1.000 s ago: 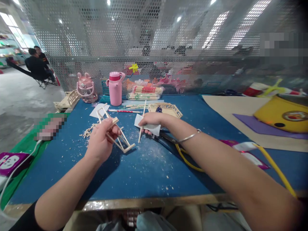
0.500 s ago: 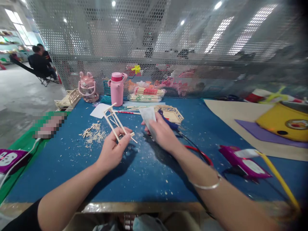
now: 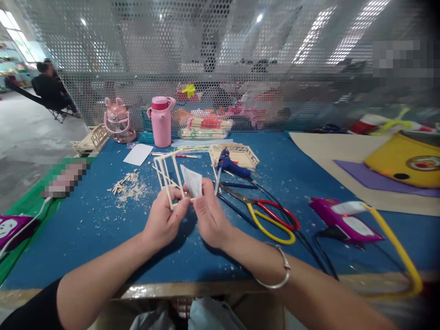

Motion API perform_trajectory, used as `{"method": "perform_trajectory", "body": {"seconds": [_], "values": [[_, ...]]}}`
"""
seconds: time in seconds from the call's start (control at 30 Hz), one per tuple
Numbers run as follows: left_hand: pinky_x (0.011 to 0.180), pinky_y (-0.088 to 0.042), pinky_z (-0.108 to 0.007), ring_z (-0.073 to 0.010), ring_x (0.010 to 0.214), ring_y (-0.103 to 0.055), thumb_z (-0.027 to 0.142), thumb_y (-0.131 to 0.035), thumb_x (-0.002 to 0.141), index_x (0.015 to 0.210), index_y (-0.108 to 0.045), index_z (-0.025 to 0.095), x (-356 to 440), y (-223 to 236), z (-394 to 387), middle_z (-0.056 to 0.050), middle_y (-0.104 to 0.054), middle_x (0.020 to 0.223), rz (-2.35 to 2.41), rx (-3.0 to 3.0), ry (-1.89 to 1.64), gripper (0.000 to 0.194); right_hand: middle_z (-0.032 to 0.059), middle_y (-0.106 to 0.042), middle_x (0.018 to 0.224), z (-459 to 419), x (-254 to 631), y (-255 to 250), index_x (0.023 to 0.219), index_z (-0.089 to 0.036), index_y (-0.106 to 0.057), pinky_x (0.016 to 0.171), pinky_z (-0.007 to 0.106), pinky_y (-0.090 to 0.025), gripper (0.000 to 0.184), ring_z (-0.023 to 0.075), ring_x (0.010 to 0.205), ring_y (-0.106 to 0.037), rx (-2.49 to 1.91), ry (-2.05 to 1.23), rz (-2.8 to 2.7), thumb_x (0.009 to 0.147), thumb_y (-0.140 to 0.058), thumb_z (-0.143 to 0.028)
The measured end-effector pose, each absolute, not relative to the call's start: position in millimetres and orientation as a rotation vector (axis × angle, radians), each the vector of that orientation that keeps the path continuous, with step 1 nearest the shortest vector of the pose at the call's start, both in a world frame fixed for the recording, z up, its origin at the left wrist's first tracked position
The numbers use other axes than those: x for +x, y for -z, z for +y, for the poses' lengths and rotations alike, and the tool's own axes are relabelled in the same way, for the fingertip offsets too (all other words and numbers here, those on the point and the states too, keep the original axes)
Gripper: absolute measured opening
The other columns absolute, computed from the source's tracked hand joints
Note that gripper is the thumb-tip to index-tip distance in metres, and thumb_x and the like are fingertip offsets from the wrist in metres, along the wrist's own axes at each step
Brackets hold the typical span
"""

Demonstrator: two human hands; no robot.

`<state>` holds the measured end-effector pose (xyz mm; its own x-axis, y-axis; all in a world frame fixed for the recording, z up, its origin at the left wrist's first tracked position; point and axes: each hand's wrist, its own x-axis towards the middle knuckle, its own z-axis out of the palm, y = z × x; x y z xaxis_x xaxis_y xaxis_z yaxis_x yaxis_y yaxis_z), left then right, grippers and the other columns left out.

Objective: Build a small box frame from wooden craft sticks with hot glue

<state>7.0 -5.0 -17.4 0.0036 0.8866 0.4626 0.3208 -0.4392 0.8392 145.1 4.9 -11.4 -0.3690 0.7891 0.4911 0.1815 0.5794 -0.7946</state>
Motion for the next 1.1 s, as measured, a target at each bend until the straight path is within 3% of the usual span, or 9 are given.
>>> {"method": "perform_trajectory", "body": {"seconds": [0.1,0.23,0.43,0.6,0.7,1.1], "values": [[0.066,-0.042,-0.027,-0.0144,0.065,-0.054,0.031,-0.046,0.086,0.075,-0.054,0.02,4,15,-3,-0.001,-0.058,0.069,1.291,1.753,-1.509,0.018,0.0118,-0.049,0.129,2,143,15,0.137,-0.022,-0.025,0.097,0.04,-0.04,0.052,0.0227,0.112,-0.051,-0.776,-0.808,-1.93,0.094,-0.023,-0.05],[0.064,-0.042,-0.028,-0.0153,0.066,-0.053,0.031,-0.049,0.083,0.073,-0.054,0.019,5,12,-4,-0.002,-0.058,0.069,1.333,1.816,-1.446,0.016,0.0053,-0.029,0.148,1,140,17,0.143,-0.027,-0.021,0.112,0.044,-0.022,0.051,0.021,0.134,-0.029,-0.747,-0.731,-1.926,0.095,-0.022,-0.045],[0.063,-0.041,-0.027,-0.0145,0.065,-0.052,0.03,-0.047,0.084,0.069,-0.05,0.02,6,12,-4,0.0,-0.055,0.066,1.395,1.805,-1.496,0.019,0.0039,-0.035,0.146,-1,138,17,0.143,-0.026,-0.026,0.112,0.041,-0.024,0.05,0.0187,0.134,-0.032,-0.728,-0.833,-1.904,0.096,-0.024,-0.041],[0.07,-0.043,-0.029,-0.0163,0.074,-0.056,0.032,-0.052,0.083,0.077,-0.053,0.019,8,14,-7,-0.003,-0.06,0.078,1.239,1.84,-1.467,0.013,0.0048,-0.043,0.141,0,138,15,0.142,-0.028,-0.028,0.111,0.042,-0.028,0.052,0.0216,0.13,-0.038,-0.702,-0.992,-1.792,0.094,-0.028,-0.048],[0.069,-0.043,-0.028,-0.0163,0.072,-0.056,0.032,-0.052,0.084,0.075,-0.053,0.02,6,12,-7,-0.003,-0.06,0.074,1.278,1.841,-1.488,0.015,0.0056,-0.05,0.135,-1,138,13,0.139,-0.027,-0.034,0.11,0.042,-0.029,0.052,0.0216,0.129,-0.039,-0.7,-1.074,-1.74,0.093,-0.026,-0.05],[0.062,-0.043,-0.027,-0.0142,0.062,-0.056,0.029,-0.051,0.084,0.071,-0.053,0.019,7,6,-5,0.0,-0.06,0.065,1.394,1.834,-1.618,0.015,0.0055,-0.051,0.133,-4,136,10,0.135,-0.025,-0.042,0.109,0.039,-0.03,0.049,0.0207,0.127,-0.042,-0.702,-1.023,-1.753,0.094,-0.028,-0.048]]}}
